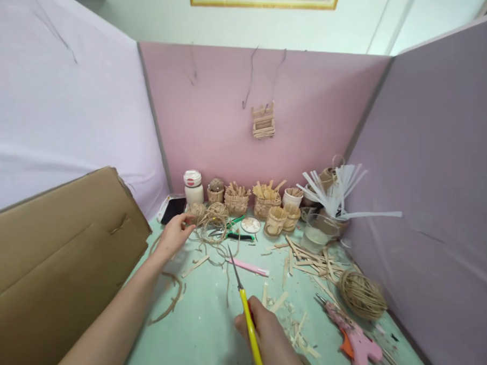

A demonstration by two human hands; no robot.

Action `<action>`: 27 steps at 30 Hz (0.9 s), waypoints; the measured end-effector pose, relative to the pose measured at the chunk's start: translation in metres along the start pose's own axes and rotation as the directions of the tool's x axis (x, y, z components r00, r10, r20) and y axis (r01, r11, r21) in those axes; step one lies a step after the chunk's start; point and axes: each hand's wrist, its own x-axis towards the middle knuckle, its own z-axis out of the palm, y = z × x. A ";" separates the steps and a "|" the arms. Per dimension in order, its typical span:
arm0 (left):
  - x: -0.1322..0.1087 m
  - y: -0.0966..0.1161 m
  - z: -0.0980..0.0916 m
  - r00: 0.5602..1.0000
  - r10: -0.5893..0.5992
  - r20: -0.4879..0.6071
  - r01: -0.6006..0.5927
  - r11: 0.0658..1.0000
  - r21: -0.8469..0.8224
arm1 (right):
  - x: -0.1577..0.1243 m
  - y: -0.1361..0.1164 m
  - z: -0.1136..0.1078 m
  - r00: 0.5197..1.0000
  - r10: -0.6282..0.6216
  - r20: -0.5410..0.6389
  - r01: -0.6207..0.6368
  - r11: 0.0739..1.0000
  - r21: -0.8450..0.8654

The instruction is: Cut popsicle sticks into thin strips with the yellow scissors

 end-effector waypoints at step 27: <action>0.197 0.212 0.101 0.792 0.146 0.593 -0.403 0.855 0.328 | 0.020 0.024 0.004 0.981 -0.178 -0.073 0.191 0.946 0.263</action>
